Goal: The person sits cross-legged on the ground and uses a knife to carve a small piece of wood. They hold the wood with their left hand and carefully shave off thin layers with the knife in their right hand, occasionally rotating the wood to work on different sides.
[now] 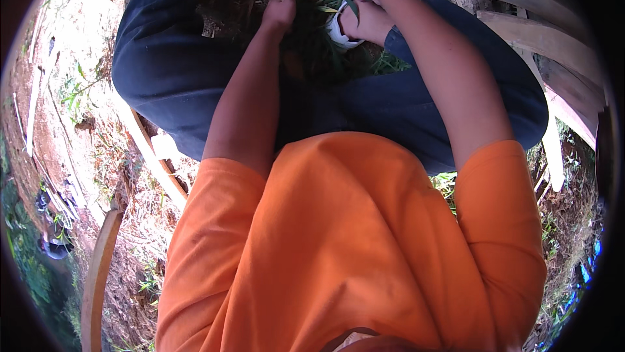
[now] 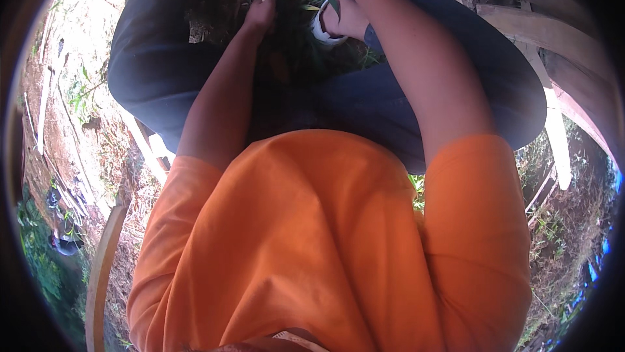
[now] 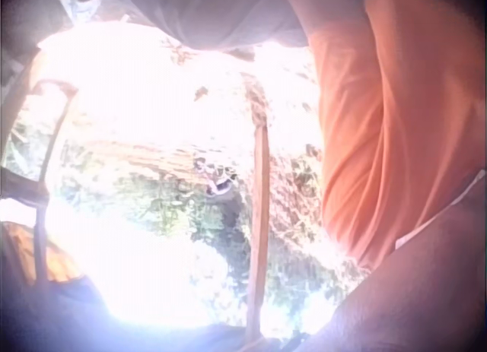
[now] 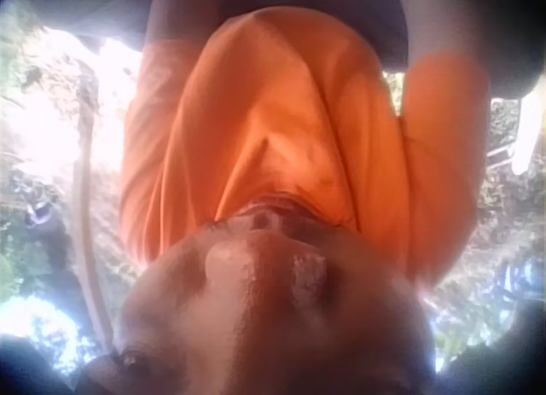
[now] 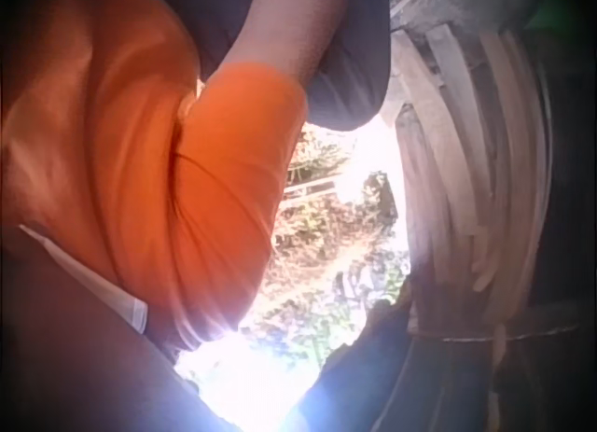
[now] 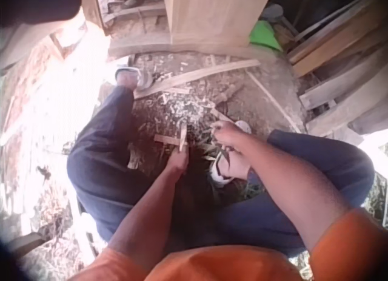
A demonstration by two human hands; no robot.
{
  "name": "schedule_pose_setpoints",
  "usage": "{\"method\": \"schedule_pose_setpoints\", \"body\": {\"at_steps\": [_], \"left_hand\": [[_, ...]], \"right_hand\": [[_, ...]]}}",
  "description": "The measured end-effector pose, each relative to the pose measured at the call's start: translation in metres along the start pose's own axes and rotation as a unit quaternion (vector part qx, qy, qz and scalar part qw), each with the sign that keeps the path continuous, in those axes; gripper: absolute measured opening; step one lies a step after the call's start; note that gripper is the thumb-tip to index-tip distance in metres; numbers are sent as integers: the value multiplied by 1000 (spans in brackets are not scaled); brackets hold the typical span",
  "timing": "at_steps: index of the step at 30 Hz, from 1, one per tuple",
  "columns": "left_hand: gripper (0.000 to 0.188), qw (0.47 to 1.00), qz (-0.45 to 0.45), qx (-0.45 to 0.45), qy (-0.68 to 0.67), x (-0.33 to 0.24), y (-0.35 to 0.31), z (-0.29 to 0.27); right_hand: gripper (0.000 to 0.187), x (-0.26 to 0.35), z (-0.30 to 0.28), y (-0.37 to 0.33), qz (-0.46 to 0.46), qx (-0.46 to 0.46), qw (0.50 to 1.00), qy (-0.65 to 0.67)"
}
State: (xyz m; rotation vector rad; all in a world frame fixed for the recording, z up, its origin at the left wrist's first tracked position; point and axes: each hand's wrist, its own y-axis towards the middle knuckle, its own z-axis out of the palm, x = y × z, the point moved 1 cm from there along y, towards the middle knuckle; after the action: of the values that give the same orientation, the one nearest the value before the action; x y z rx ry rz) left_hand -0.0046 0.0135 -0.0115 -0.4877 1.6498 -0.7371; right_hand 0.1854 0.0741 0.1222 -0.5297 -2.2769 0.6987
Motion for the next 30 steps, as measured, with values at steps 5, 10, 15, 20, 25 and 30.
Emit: {"method": "schedule_pose_setpoints", "body": {"at_steps": [5, 10, 15, 20, 25, 30], "left_hand": [[81, 1000, -15, -19, 13, -3, -6, -3], [80, 1000, -1, -25, 7, -1, -2, 0], [79, 999, -30, -12, 3, -11, -16, -1], [78, 999, 10, -32, 38, -1, 0, -2], [77, 999, -16, -15, 31, -15, -18, 0], [78, 999, -12, -21, 29, -5, -10, -1]], "right_hand": [[47, 0, 35, -14, -51, 86, 991, -89], [37, 8, 27, -14, -143, 106, 971, -160], [39, 19, 6, -39, -103, 139, 981, -89], [37, 26, 0, -46, -74, 170, 982, -25], [38, 11, 12, -21, -69, 152, 985, -42], [40, 20, 10, -15, -66, 164, 980, -94]]}}
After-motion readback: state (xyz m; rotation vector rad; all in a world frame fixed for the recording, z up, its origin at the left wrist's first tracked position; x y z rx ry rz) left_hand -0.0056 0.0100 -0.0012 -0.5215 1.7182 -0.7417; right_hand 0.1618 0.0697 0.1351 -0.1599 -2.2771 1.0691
